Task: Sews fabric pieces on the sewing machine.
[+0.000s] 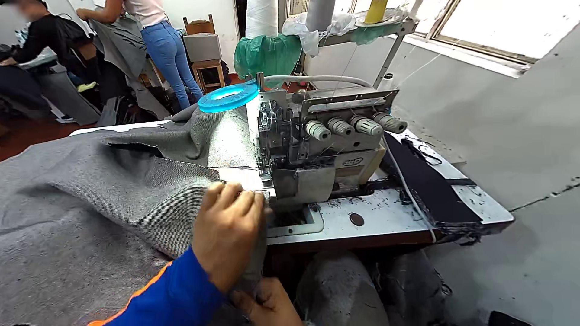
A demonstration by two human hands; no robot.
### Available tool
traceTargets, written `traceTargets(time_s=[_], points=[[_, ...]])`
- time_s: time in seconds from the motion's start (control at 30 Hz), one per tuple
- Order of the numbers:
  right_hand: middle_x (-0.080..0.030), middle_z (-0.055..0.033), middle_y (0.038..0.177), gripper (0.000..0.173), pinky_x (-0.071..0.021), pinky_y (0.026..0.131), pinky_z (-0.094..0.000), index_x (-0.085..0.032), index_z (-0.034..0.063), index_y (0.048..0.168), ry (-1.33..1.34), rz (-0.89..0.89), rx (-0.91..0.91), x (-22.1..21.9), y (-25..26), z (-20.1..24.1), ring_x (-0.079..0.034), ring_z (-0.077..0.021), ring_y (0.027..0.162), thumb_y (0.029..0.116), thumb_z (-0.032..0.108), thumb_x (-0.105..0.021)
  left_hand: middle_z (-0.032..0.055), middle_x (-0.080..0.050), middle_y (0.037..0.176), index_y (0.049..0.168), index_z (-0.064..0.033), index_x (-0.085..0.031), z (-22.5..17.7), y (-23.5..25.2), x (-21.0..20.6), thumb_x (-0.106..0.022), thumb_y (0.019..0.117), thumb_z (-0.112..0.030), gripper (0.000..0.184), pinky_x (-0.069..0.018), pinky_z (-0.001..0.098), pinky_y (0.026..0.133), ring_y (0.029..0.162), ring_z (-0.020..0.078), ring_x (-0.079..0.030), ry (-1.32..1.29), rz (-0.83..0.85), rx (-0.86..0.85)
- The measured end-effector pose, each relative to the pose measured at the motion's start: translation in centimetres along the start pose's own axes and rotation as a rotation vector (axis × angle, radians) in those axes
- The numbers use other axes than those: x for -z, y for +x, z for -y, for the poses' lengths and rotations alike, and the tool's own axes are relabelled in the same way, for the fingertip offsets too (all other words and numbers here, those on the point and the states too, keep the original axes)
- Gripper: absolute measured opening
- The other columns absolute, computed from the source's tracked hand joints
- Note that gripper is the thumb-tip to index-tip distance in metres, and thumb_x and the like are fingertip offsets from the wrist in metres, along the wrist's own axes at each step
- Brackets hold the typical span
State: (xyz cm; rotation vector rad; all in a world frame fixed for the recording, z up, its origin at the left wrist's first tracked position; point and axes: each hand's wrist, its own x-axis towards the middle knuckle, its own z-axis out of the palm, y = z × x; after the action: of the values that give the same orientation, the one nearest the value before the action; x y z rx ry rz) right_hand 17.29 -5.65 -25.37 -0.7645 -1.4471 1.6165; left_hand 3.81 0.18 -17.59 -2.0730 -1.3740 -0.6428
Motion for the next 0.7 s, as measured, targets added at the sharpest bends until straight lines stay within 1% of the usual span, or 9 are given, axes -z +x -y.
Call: traceTargets(time_s=[0.07, 0.13, 0.27, 0.33, 0.4, 0.47, 0.53, 0.57, 0.7], points=[[-0.071, -0.0084, 0.076, 0.013, -0.0551, 0.076, -0.0225, -0.071, -0.0099, 0.090, -0.067, -0.018, 0.077, 0.7, 0.3, 0.2, -0.067, -0.0009, 0.076, 0.0935, 0.000, -0.063, 0.0028, -0.079, 0.106, 0.109, -0.0129, -0.080, -1.1, -0.1, 0.5, -0.048, 0.1050, -0.038, 0.041, -0.0489, 0.0430, 0.099, 0.109, 0.0225, -0.072, 0.078, 0.068, 0.013], [-0.072, -0.0077, 0.077, 0.014, -0.0558, 0.075, -0.0202, -0.072, -0.0084, 0.089, -0.116, -0.037, 0.175, 1.3, 1.2, 0.5, -0.068, 0.0005, 0.076, 0.0942, 0.002, -0.064, 0.0039, -0.078, 0.115, 0.116, -0.0117, -0.077, -0.9, -0.1, 0.0, -0.047, 0.1047, -0.036, 0.040, -0.0499, 0.0427, 0.105, 0.118, 0.0241, -0.070, 0.048, 0.094, 0.026], [-0.072, -0.0031, 0.077, 0.014, -0.0571, 0.073, -0.0197, -0.072, -0.0036, 0.092, -0.110, -0.113, 0.234, 1.8, 2.6, 1.6, -0.068, 0.0010, 0.076, 0.0972, 0.006, -0.063, 0.0064, -0.077, 0.112, 0.109, -0.0054, -0.074, 0.4, 1.1, -1.3, -0.049, 0.1012, -0.021, 0.031, -0.0479, 0.0462, 0.110, 0.122, 0.0267, -0.068, -0.068, 0.111, 0.083], [-0.070, 0.0026, 0.077, 0.017, -0.0562, 0.071, -0.0187, -0.071, -0.0002, 0.091, -0.072, -0.139, 0.257, 2.2, 3.5, 2.5, -0.066, 0.0036, 0.075, 0.0992, 0.009, -0.060, 0.0083, -0.076, 0.114, 0.113, -0.0030, -0.073, 0.9, 1.7, -0.9, -0.050, 0.1002, -0.018, 0.030, -0.0437, 0.0511, 0.113, 0.126, 0.0297, -0.065, -0.139, 0.137, 0.105], [-0.070, 0.0062, 0.080, 0.020, -0.0574, 0.075, -0.0191, -0.070, 0.0021, 0.092, 0.010, -0.125, 0.258, 3.0, 4.6, 3.8, -0.067, 0.0045, 0.079, 0.1019, 0.008, -0.054, 0.0090, -0.074, 0.119, 0.115, -0.0030, -0.072, 1.0, 2.0, 0.7, -0.052, 0.0978, -0.015, 0.028, -0.0424, 0.0544, 0.114, 0.129, 0.0306, -0.063, -0.209, 0.128, 0.120], [-0.070, 0.0078, 0.081, 0.024, -0.0582, 0.077, -0.0202, -0.069, 0.0044, 0.091, 0.132, -0.114, 0.197, 3.4, 5.3, 4.7, -0.067, 0.0037, 0.079, 0.1041, 0.007, -0.048, 0.0084, -0.074, 0.117, 0.112, -0.0047, -0.071, 0.4, 1.5, 3.1, -0.052, 0.0999, -0.020, 0.027, -0.0483, 0.0504, 0.109, 0.124, 0.0280, -0.065, -0.266, 0.087, 0.092], [-0.070, 0.0090, 0.078, 0.026, -0.0587, 0.074, -0.0205, -0.067, 0.0079, 0.088, 0.236, -0.113, 0.126, 3.5, 5.7, 5.2, -0.068, 0.0026, 0.075, 0.1042, 0.007, -0.047, 0.0122, -0.075, 0.113, 0.108, -0.0045, -0.069, -0.5, 0.8, 5.1, -0.054, 0.1027, -0.024, 0.024, -0.0535, 0.0469, 0.101, 0.115, 0.0293, -0.069, -0.339, 0.079, 0.059], [-0.069, 0.0099, 0.076, 0.026, -0.0584, 0.071, -0.0200, -0.067, 0.0093, 0.086, 0.265, -0.117, 0.117, 3.4, 5.9, 5.3, -0.067, 0.0029, 0.073, 0.1032, 0.006, -0.048, 0.0141, -0.074, 0.114, 0.109, -0.0041, -0.067, -0.9, 0.5, 5.7, -0.056, 0.1025, -0.027, 0.026, -0.0536, 0.0459, 0.100, 0.113, 0.0305, -0.069, -0.375, 0.101, 0.045], [-0.068, 0.0096, 0.073, 0.028, -0.0582, 0.069, -0.0192, -0.066, 0.0086, 0.084, 0.314, -0.187, 0.167, 2.6, 6.3, 5.1, -0.067, 0.0030, 0.070, 0.1010, 0.001, -0.046, 0.0173, -0.069, 0.129, 0.128, -0.0006, -0.062, -0.9, -1.9, 4.4, -0.063, 0.0907, -0.061, 0.071, -0.0473, 0.0436, 0.109, 0.124, 0.0318, -0.065, -0.344, 0.130, -0.046]])
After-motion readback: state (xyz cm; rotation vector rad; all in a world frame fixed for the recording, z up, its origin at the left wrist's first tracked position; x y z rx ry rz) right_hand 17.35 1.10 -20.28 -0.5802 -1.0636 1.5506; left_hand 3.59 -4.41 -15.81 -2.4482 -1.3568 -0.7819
